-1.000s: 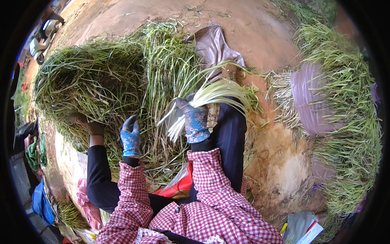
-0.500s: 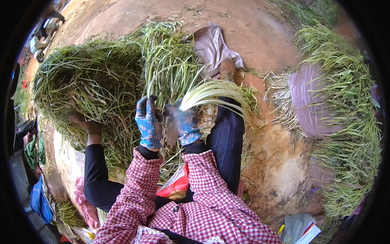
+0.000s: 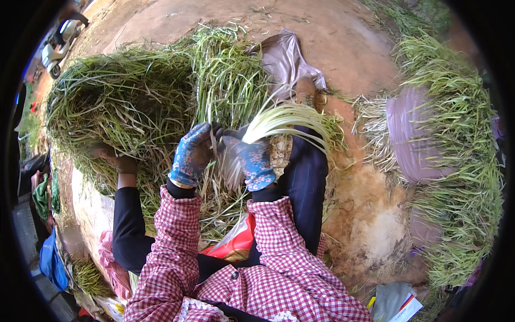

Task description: The person sits on the ground and repeatedly gathers handfuls of long green grass, aligns them, and ties them into bundles using thin strips of grass. The person places the finished bundles to the side.

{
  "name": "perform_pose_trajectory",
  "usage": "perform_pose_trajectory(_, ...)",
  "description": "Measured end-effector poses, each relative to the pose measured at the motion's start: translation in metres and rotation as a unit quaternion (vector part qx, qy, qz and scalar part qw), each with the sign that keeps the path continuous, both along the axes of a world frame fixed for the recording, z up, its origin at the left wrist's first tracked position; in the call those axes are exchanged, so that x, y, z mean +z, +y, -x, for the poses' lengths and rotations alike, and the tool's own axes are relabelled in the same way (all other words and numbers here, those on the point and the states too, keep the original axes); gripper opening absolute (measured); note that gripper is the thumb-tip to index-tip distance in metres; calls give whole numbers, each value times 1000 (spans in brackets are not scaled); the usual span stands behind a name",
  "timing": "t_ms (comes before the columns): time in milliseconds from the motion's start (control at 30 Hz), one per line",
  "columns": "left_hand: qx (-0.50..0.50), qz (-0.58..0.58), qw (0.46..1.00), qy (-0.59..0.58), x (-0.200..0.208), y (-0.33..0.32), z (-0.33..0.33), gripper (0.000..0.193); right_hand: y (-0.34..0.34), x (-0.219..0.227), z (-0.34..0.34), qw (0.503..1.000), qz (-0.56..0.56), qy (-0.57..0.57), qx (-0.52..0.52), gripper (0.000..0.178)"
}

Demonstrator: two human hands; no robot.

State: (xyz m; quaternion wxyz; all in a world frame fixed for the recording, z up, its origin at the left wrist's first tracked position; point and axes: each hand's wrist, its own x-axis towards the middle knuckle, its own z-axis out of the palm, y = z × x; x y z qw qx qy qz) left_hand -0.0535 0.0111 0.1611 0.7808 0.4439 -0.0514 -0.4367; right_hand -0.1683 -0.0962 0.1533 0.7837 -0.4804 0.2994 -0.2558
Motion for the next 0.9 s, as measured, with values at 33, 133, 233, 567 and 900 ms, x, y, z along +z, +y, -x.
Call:
perform_pose_trajectory(33,6,-30,966,-255,-2,-5,5,24,1,-2,-6,980,199,30,0,29)
perform_pose_trajectory(133,49,15,999,-2,-6,-24,21,21,2,-8,-5,996,83,23,-33,30)
perform_pose_trajectory(233,138,-16,990,-37,-2,-36,38,16,2,-10,-8,997,60,-41,-26,31)
perform_pose_trajectory(567,237,-5,967,-88,-3,-41,50,8,-15,2,7,994,2,12,-112,31)
perform_pose_trajectory(900,270,194,916,226,-47,52,-32,15,-44,16,30,919,-183,-232,-261,32)
